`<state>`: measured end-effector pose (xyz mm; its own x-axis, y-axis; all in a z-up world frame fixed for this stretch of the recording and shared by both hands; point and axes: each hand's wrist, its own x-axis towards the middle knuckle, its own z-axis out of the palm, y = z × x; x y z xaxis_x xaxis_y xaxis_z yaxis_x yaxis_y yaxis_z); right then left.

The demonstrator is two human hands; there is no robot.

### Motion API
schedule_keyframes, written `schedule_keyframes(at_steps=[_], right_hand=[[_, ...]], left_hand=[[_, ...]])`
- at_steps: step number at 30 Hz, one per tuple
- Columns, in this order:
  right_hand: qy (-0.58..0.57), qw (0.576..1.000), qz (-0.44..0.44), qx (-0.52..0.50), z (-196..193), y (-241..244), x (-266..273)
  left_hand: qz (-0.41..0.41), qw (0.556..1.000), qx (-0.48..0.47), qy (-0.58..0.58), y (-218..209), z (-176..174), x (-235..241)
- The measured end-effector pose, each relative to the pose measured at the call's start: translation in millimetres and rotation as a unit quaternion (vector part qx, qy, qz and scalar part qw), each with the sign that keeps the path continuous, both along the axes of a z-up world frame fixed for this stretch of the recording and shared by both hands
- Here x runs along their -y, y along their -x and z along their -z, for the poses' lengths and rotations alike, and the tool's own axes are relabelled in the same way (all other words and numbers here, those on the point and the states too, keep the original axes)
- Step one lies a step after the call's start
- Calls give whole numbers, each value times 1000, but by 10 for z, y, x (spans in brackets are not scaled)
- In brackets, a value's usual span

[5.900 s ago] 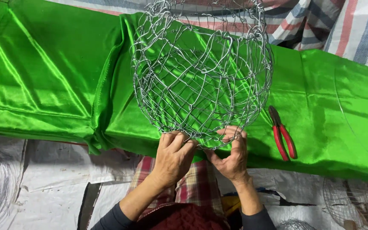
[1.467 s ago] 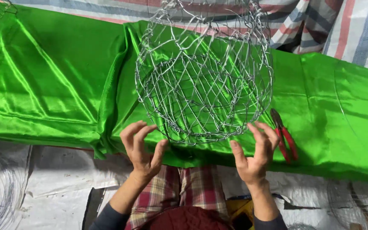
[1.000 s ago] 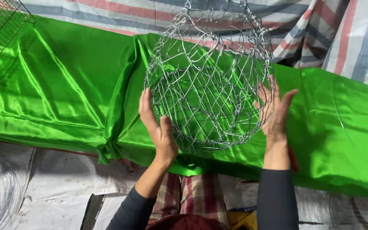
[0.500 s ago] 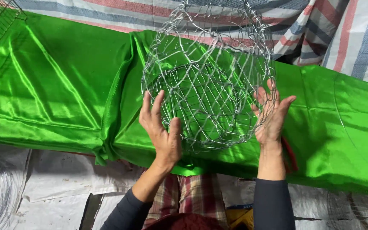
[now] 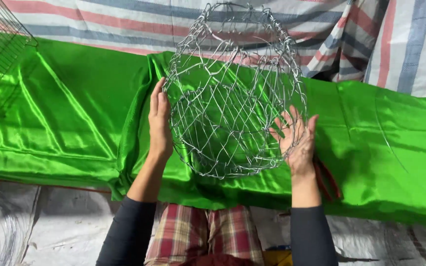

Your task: Assembling and inspecting a wire mesh basket using pliers

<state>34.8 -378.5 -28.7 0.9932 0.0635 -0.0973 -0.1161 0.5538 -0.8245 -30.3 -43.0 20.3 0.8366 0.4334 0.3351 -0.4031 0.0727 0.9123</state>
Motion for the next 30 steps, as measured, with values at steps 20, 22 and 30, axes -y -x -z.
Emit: schedule_keyframes(at_steps=[20,22,30], right_hand=[[334,923,88,168,308,1396,-129],[427,857,146,248,400,1404,-1],[597,644,152,455,528,994,106]], left_hand=[[-73,952,95,-280,-353,-138,-545],[-223,901,245,-282,-10,73,-410],[-196,857,140,-456,1174,731,885]])
